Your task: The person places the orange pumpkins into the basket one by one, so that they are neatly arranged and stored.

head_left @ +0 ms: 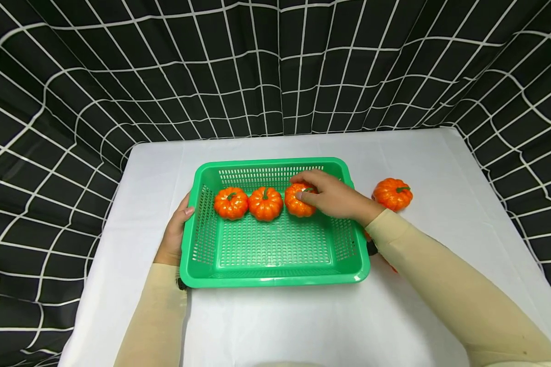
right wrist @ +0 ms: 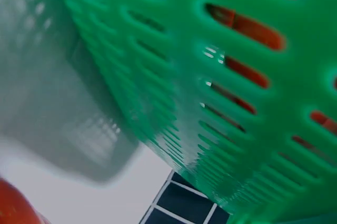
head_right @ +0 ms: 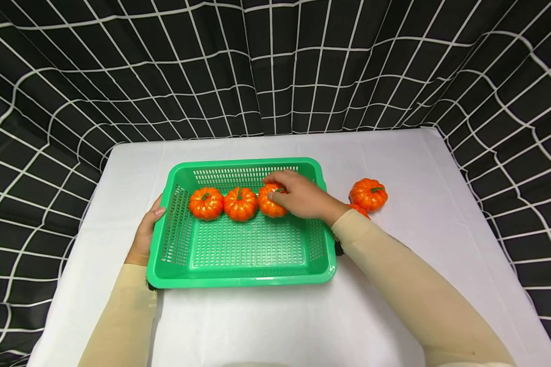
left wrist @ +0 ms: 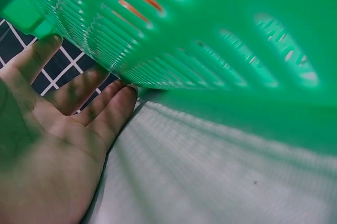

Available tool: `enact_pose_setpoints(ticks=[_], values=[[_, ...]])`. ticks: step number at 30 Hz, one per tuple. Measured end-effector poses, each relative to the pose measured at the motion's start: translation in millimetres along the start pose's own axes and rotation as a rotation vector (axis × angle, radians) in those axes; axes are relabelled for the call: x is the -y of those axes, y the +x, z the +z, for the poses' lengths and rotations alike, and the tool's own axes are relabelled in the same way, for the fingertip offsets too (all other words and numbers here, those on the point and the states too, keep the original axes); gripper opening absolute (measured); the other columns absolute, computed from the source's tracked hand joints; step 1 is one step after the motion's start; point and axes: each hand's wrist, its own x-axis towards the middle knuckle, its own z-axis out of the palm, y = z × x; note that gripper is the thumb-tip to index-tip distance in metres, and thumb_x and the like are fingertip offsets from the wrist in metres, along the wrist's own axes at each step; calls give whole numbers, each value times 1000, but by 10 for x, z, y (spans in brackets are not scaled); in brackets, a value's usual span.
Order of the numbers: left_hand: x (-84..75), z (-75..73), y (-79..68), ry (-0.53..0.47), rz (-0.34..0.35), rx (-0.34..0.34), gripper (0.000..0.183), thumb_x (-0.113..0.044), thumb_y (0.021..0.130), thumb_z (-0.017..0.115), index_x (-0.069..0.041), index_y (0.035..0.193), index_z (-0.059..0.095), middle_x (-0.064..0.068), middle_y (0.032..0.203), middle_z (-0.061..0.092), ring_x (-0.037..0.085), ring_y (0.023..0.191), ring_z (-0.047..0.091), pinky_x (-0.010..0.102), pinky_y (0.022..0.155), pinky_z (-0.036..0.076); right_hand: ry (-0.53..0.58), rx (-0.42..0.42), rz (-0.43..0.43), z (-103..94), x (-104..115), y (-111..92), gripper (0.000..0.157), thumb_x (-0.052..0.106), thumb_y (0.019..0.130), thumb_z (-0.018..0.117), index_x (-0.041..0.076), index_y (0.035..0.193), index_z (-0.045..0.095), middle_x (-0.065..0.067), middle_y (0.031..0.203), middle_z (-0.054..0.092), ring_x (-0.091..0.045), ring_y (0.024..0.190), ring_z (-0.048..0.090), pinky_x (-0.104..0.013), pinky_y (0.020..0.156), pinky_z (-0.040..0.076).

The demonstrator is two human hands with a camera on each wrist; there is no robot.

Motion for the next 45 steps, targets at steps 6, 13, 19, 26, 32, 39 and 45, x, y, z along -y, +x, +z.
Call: enact_pose_setpoints(ticks=[6,13,19,26,32,39,45], values=[[12,7,2,-4,-5,-12,75,-19,100,31,-21,175,28,21,164,41,25,120,62,39,97,59,-65,0,50,23,37,17,42,20,111,61,6,150,62,-14,148,58,-33,138,49,-56,117,39],[-15,26,-5,2,-26,-30,74,-20,101,31,-24,175,28,17,167,40,27,124,60,38,99,58,-75,30,62,50,68,45,43,16,108,65,4,149,63,-16,144,57,-33,131,51,-54,112,44],[-2,8,-2,16,-21,-29,74,-22,101,31,-25,175,28,15,168,39,27,121,61,38,95,59,-128,59,44,99,35,83,43,14,106,67,3,147,64,-17,143,58,-34,131,53,-54,112,44],[13,-14,5,19,-14,-22,74,-22,101,31,-25,175,27,16,168,39,27,121,62,38,95,60,-164,71,40,137,11,94,44,14,107,66,4,150,62,-18,152,55,-37,144,47,-57,119,38],[6,-12,0,15,-7,-10,75,-22,101,31,-23,176,26,15,170,37,29,127,59,39,99,58,-189,82,58,165,8,103,45,16,109,65,5,152,60,-19,155,53,-37,146,45,-57,119,38],[-13,10,-10,13,-5,-19,74,-21,102,31,-21,175,27,17,168,39,27,125,60,38,99,58,-189,76,73,170,18,101,46,15,108,65,5,153,60,-19,154,53,-36,145,47,-56,118,40],[-23,23,-25,38,-39,-52,73,-23,102,33,-26,175,29,14,166,42,28,125,60,37,98,58,-153,45,49,168,11,103,49,19,105,70,3,151,61,-19,149,57,-35,137,50,-54,115,42]])
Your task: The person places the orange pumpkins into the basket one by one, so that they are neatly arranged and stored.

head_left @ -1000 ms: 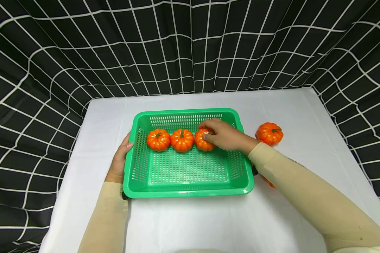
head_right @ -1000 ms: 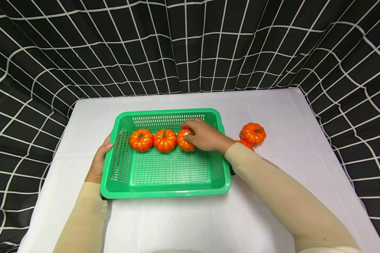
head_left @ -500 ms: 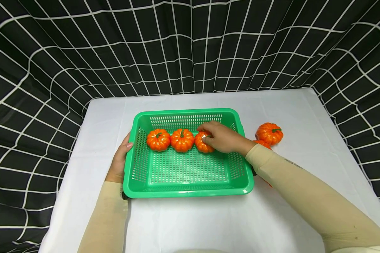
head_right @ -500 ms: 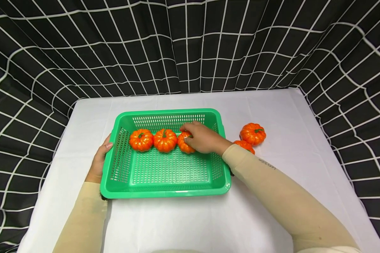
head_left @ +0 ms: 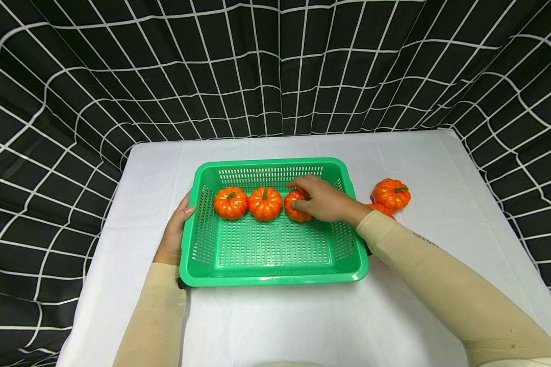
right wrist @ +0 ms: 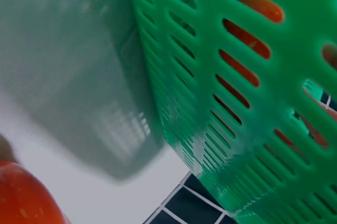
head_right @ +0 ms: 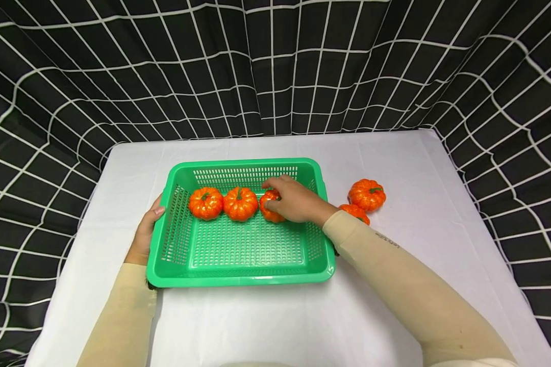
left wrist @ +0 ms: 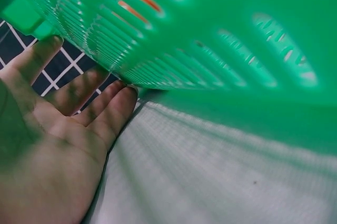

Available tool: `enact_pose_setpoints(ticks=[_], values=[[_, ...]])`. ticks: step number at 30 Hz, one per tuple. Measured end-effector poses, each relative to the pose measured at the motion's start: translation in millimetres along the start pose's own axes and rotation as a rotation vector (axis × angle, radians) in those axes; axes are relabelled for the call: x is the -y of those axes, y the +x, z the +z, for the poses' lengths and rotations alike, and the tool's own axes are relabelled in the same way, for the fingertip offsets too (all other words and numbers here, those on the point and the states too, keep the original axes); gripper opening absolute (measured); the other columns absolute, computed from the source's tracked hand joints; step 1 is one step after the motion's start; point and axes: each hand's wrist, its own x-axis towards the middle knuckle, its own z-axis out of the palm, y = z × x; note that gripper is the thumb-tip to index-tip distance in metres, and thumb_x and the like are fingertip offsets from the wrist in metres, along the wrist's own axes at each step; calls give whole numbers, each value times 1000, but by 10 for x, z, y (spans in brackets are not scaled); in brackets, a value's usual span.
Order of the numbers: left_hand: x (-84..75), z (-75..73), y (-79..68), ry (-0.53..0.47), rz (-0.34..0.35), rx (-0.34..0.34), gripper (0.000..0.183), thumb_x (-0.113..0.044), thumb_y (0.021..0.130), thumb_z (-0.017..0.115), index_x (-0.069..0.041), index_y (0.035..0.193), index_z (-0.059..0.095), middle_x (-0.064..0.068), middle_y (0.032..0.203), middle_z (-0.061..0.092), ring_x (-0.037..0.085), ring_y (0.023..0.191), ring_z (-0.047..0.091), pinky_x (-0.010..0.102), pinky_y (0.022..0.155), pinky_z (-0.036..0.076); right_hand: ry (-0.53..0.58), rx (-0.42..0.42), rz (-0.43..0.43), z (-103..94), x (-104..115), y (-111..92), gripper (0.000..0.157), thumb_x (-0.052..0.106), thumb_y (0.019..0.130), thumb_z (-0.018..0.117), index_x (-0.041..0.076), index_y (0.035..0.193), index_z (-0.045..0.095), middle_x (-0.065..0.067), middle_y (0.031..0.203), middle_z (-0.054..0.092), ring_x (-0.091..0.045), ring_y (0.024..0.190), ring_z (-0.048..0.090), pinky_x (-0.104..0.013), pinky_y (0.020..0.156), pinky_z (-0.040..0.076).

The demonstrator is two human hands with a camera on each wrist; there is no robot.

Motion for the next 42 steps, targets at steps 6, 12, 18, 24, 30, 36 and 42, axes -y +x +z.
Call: enact_pose_setpoints(ticks=[6,12,18,24,30,36,42], values=[[5,-9,15,-3,14,17,73,-22,102,33,-25,175,29,13,169,40,30,130,58,38,100,57,74,-31,-8,-13,-22,-13,52,24,106,72,5,152,60,-16,154,54,-34,143,46,-54,119,37],[31,-28,7,0,21,20,72,-24,103,34,-25,175,29,15,169,39,29,128,60,39,98,58,157,-66,-35,-36,-31,-30,54,23,106,72,7,155,57,-11,157,54,-31,147,44,-55,120,36],[39,-27,1,1,18,2,72,-24,102,34,-27,175,30,13,167,42,29,126,61,39,96,59,222,-110,-68,-69,-11,-54,54,23,106,73,10,156,56,-8,160,50,-31,147,43,-59,119,37],[15,-9,-1,-4,15,4,73,-24,102,35,-27,175,30,12,168,41,30,129,58,39,99,58,261,-147,-78,-71,-31,-67,55,25,106,74,12,156,57,-8,161,48,-37,147,42,-64,117,38],[1,8,-1,-5,6,3,73,-23,102,34,-26,175,30,10,169,40,32,133,55,39,103,56,325,-194,-79,-74,-36,-100,54,26,106,73,12,156,58,-6,161,48,-38,144,42,-67,110,41],[21,-12,4,-8,0,3,73,-24,102,34,-27,175,30,11,168,41,32,130,58,40,100,57,441,-233,-100,-82,-50,-123,52,25,107,72,12,155,58,-6,157,53,-40,143,46,-64,114,40],[27,-18,15,-12,0,1,74,-23,101,34,-27,175,30,12,168,42,30,128,59,39,99,58,587,-267,-127,-129,-60,-172,47,29,111,65,12,154,58,-5,155,55,-34,142,51,-54,116,42]])
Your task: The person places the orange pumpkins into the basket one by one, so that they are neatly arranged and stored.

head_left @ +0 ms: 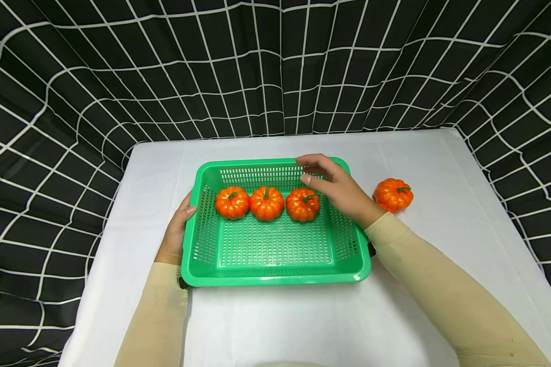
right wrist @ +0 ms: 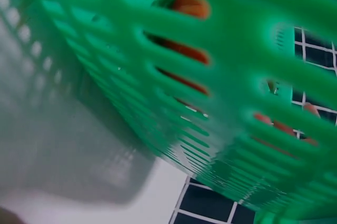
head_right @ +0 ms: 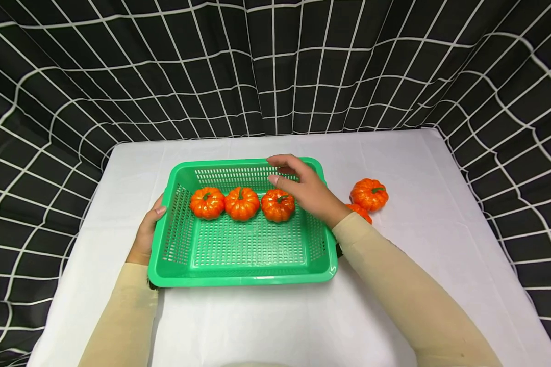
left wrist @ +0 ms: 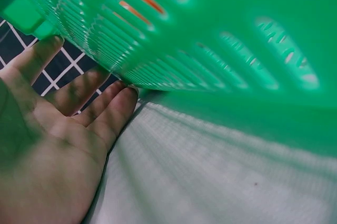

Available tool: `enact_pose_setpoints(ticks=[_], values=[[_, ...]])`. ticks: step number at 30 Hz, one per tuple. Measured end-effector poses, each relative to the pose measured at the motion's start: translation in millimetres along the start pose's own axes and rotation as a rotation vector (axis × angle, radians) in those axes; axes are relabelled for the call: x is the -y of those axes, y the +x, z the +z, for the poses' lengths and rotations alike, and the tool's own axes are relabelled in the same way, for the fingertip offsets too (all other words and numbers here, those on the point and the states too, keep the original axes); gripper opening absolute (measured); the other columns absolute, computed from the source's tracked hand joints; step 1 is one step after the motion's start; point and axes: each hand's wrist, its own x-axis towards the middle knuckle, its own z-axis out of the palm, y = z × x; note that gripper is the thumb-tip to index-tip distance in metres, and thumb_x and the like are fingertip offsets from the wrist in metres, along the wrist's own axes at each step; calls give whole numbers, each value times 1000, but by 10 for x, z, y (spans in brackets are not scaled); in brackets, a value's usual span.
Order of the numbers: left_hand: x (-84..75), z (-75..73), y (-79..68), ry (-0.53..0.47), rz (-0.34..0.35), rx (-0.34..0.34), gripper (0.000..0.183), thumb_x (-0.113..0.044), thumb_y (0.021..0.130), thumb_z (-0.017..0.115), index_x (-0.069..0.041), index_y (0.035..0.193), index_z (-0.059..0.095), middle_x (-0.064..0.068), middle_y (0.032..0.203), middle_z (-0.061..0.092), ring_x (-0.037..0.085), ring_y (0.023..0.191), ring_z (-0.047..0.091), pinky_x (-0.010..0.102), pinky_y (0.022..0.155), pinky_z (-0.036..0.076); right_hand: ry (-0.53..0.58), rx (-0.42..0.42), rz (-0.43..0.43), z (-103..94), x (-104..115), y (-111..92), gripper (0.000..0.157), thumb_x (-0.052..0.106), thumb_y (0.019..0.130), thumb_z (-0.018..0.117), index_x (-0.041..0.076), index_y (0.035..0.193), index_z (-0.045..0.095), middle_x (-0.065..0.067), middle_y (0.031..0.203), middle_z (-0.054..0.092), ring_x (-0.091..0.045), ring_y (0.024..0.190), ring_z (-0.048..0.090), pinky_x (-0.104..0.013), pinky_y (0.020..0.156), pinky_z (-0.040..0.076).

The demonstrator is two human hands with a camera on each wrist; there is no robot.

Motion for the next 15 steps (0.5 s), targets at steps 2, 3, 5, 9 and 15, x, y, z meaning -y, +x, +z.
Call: enact_pose_setpoints(ticks=[2,3,5,9,15], values=[[-5,6,3,1,0,-1,74,-22,101,34,-26,175,30,12,167,42,30,127,59,39,100,57,56,-3,-8,-12,10,-5,46,28,112,62,10,154,57,-5,155,55,-31,142,51,-53,116,43],[-8,9,3,3,1,-2,74,-22,101,34,-26,175,30,12,167,42,30,127,60,39,99,58,90,1,-13,-16,11,-4,47,27,112,60,8,155,56,-7,155,55,-31,142,51,-54,116,43],[-14,14,3,2,1,-1,74,-22,101,34,-26,175,30,12,167,42,30,127,60,39,99,58,165,9,-21,-24,2,5,47,23,113,57,3,156,52,-11,155,54,-32,143,50,-58,116,42],[-26,26,3,1,1,2,74,-22,101,34,-26,175,30,12,168,41,30,127,60,39,100,57,297,27,-48,-32,0,9,47,15,113,55,-3,156,48,-19,155,50,-38,144,48,-63,114,43],[-22,23,0,4,11,5,74,-22,101,34,-26,175,30,13,167,42,29,125,60,39,98,58,335,45,-105,-38,-8,-9,48,6,109,57,-5,155,48,-22,156,49,-42,142,49,-58,105,53]])
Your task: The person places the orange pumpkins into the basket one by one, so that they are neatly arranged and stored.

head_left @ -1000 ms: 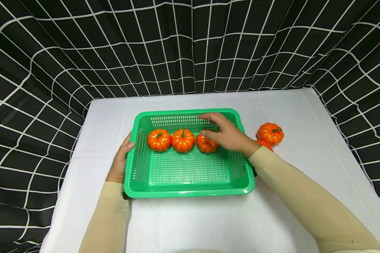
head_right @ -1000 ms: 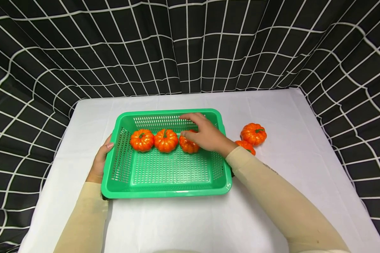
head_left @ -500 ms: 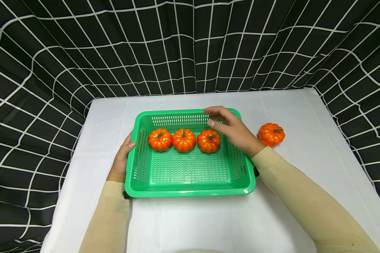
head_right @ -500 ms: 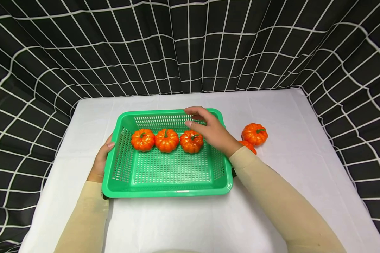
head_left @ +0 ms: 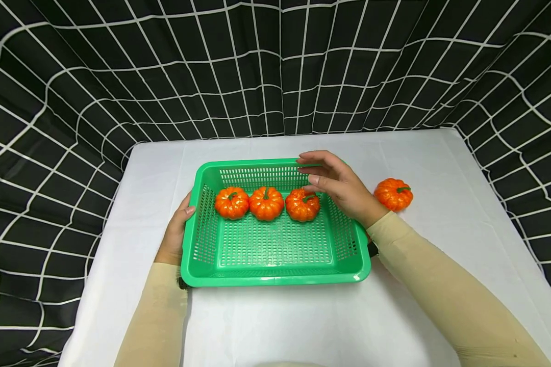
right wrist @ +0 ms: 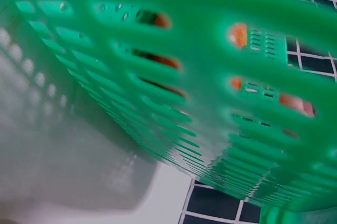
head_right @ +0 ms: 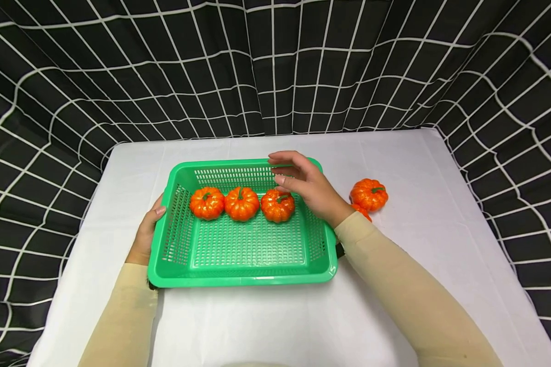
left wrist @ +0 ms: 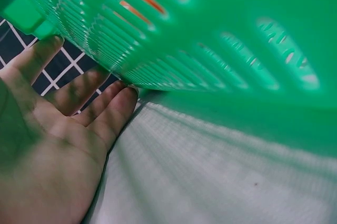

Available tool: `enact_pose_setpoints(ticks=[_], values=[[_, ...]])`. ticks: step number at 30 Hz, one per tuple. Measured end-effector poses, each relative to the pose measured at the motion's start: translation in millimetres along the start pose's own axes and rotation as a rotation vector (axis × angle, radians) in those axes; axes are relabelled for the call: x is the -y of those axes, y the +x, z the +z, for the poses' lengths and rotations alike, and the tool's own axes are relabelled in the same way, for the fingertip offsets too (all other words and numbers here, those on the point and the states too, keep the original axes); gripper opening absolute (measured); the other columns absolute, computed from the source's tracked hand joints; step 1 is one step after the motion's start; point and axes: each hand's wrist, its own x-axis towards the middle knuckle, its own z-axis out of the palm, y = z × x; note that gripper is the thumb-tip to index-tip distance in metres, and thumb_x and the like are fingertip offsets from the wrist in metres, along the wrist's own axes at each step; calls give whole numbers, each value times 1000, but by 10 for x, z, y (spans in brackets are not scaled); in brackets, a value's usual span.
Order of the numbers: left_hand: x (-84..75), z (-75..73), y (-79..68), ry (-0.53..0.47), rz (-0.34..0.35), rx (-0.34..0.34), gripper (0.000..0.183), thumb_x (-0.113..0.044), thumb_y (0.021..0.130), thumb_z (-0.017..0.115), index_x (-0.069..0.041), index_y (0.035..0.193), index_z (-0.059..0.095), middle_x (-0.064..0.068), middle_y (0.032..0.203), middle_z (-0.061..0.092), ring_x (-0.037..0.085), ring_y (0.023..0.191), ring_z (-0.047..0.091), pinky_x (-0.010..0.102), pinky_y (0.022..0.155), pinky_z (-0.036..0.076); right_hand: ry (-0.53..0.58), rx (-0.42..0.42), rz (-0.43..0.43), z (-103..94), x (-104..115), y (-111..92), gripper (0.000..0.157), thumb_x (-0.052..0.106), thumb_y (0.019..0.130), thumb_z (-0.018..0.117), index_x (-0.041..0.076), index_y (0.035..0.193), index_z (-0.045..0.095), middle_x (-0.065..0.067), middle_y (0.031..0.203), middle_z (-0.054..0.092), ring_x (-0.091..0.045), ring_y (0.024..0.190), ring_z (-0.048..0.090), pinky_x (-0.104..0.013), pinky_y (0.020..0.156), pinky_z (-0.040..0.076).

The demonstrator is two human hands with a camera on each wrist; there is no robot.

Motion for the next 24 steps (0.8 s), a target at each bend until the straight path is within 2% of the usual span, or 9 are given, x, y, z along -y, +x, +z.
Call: enact_pose_setpoints(ticks=[10,17,24], values=[[42,-26,28,-29,0,36,72,-21,102,33,-27,174,30,14,168,40,29,128,59,40,100,58,29,21,-39,-37,11,-33,48,-1,106,58,-2,154,51,-23,155,50,-57,139,45,-59,95,59],[52,-37,23,-21,-2,30,74,-20,101,33,-25,175,29,16,166,42,28,124,61,39,98,58,19,18,-46,-48,30,-45,46,0,107,58,8,152,57,-23,154,50,-53,135,50,-53,94,60],[43,-44,13,-29,-14,21,75,-21,100,33,-26,175,30,17,166,42,29,124,61,39,98,58,2,15,-71,-79,71,-99,47,-1,106,58,0,153,54,-26,153,51,-53,132,52,-51,91,61]])
